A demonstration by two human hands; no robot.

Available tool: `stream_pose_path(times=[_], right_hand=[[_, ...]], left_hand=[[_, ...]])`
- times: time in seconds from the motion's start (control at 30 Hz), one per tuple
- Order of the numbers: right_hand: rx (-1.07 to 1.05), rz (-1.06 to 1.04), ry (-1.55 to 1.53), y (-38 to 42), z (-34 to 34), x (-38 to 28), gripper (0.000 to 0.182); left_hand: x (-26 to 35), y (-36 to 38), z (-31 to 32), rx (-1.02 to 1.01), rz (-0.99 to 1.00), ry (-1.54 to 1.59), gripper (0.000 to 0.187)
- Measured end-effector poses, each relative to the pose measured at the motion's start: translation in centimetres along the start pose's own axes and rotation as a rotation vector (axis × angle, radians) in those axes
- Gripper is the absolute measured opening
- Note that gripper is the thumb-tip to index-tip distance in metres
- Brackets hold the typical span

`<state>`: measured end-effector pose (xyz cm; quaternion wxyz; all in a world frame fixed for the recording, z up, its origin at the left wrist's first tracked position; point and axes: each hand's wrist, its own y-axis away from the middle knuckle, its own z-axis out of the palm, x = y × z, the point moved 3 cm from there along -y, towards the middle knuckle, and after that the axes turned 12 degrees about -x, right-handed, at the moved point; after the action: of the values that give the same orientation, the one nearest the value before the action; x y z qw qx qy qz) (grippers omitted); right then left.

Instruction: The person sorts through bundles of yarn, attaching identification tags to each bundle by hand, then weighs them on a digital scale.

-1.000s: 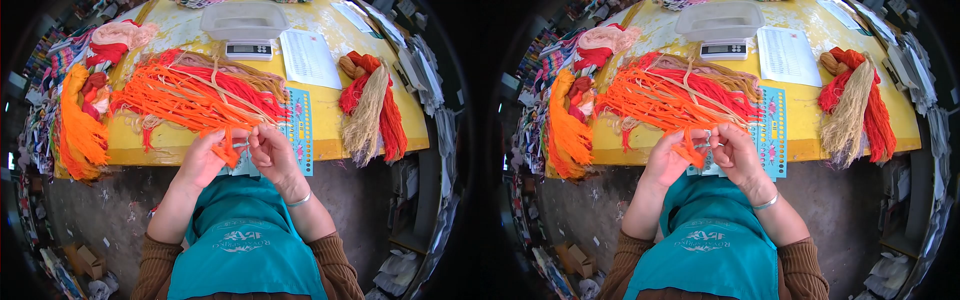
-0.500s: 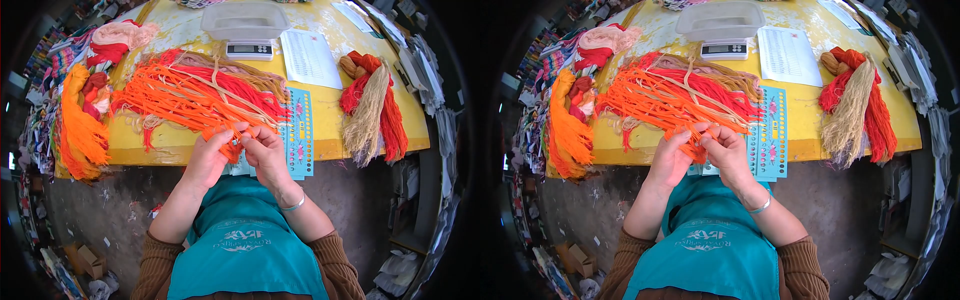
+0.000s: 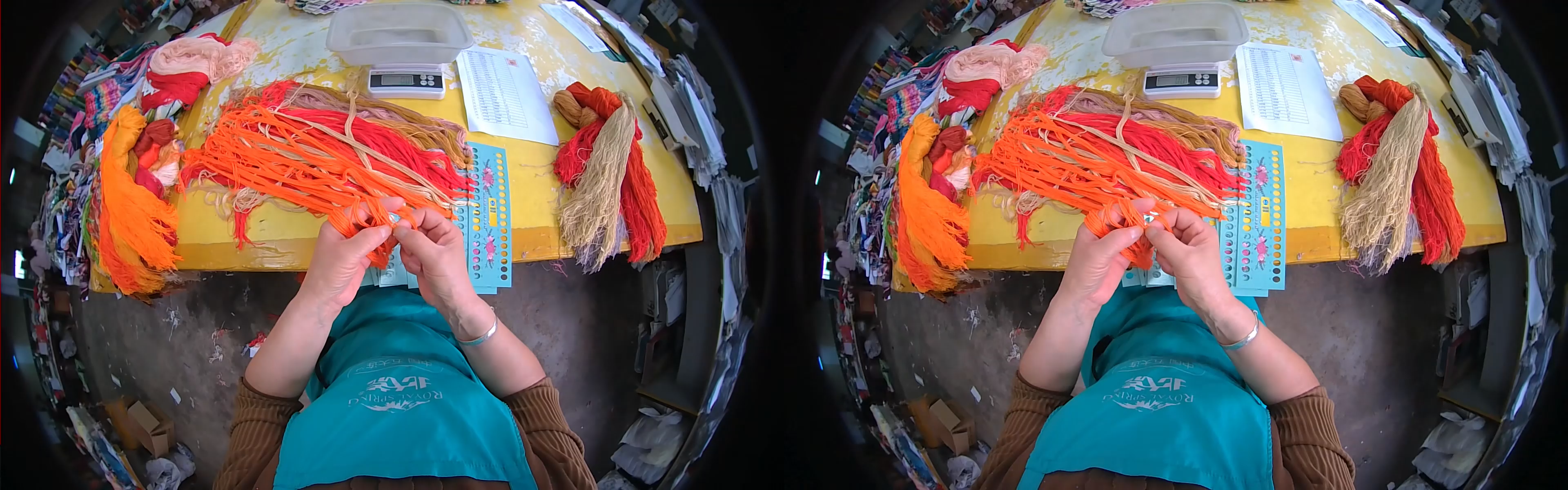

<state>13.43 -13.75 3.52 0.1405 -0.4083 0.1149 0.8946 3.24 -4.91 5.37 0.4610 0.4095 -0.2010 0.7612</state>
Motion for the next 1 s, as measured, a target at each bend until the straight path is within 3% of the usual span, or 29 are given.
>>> stream_pose_path(times=[0.37,0.57,0.67,0.73,0.8,0.87,0.9,1.0], right_hand=[[0.012,-0.009,0.001,0.1,-0.5,0.0,0.007],[-0.076,0.118,-0.14,0.4,-0.2,-1.7,0.006],[-0.134,0.222,0.083,0.2,-0.3,-2.3,0.007],[-0.247,0.117,0.655,0.1,-0.4,-3.1,0.013],[-0.259,0.053,0.745,0.1,-0.7,-4.0,0.015],[-0.284,-0.01,0.857,0.1,-1.1,-5.8,0.013],[-0.3,-0.099,0.731,0.0,-1.3,-6.8,0.015],[-0.299,-0.301,0.218,-0.9,-2.7,-9.3,0.023]], left_hand=[[0.2,0.1,-0.2,-0.037,-0.012,0.039,0.035],[0.4,0.2,-0.8,-0.124,-0.042,-0.011,0.035],[1.1,0.5,0.4,-0.063,-0.075,-0.145,0.033],[1.4,0.6,0.4,-0.013,-0.084,-0.213,0.032],[2.0,1.1,-1.3,-0.061,-0.194,-0.43,0.028],[3.5,2.4,-3.3,-0.186,-0.144,-0.047,0.017],[3.9,3.1,-5.2,-0.327,-0.114,0.436,0.021],[8.7,6.3,-10.1,-0.159,0.145,0.752,0.024]])
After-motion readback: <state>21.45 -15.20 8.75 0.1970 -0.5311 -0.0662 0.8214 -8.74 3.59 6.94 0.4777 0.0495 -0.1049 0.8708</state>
